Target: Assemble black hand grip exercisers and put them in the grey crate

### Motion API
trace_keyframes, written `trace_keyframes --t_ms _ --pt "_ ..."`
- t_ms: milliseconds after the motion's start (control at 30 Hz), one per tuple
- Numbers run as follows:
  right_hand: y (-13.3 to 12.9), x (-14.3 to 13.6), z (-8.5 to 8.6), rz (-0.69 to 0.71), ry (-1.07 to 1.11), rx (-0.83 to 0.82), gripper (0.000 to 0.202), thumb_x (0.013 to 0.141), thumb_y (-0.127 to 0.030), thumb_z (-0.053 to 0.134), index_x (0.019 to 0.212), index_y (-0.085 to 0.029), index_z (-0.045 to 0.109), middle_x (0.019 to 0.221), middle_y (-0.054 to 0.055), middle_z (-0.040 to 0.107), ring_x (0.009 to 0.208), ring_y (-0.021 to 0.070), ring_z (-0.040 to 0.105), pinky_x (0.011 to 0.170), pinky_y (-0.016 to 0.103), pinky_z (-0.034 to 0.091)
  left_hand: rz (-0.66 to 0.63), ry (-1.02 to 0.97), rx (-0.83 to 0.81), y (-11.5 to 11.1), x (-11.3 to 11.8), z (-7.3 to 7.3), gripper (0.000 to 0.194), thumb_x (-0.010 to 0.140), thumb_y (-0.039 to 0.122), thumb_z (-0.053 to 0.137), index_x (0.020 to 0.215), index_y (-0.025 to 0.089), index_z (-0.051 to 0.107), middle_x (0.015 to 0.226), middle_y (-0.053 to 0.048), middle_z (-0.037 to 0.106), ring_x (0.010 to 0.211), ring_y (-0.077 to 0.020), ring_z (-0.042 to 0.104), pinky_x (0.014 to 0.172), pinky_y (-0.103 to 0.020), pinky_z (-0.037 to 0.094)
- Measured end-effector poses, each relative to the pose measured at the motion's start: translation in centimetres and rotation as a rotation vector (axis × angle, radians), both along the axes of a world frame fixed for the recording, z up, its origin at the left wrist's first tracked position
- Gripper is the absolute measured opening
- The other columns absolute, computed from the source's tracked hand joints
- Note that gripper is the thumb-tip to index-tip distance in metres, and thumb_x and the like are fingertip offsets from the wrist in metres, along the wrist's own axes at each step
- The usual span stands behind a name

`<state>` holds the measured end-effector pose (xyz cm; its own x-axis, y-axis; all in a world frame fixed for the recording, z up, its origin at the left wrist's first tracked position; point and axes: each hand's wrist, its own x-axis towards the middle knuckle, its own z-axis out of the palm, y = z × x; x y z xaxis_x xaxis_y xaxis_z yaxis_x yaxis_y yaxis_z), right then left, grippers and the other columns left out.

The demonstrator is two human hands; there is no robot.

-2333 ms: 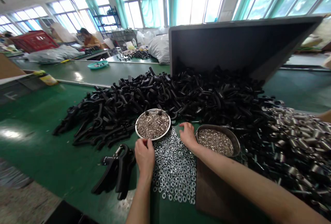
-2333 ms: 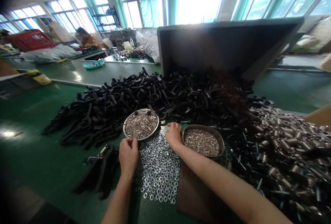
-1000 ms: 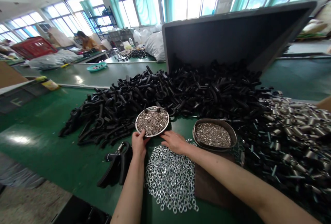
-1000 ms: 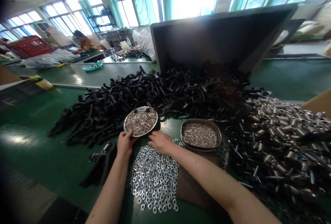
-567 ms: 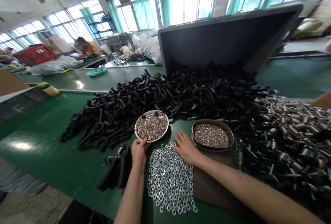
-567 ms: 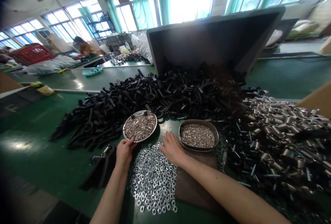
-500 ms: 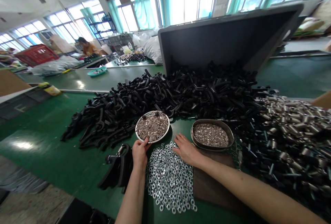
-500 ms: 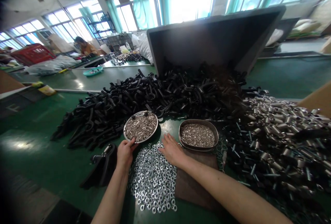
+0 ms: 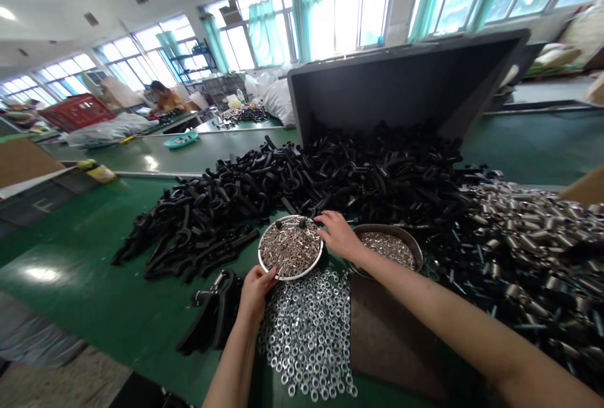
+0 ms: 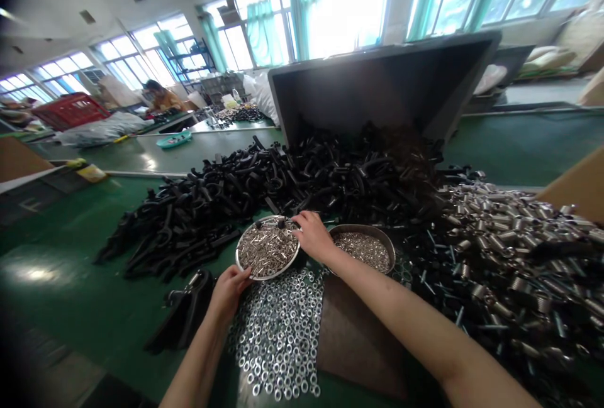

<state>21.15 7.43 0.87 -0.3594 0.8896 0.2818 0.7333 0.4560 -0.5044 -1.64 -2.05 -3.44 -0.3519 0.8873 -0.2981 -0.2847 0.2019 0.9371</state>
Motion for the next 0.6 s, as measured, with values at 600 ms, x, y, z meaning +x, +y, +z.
trace_keyframes --t_ms 600 --pt "1.9 2.5 0.0 -0.051 -0.366 -0.103 0.027 0.092 -0.028 0.043 0.112 -0.024 0.06 0.111 0.007 0.06 0.096 0.0186 0.059 0.077 0.025 0.041 -0.429 -0.031 -0.018 4.9 1.2 0.2 0.042 0.049 0.031 0.083 0.059 0.015 0.046 0.06 0.002 0.055 0.056 -0.0094 0.052 0.056 -0.021 0.044"
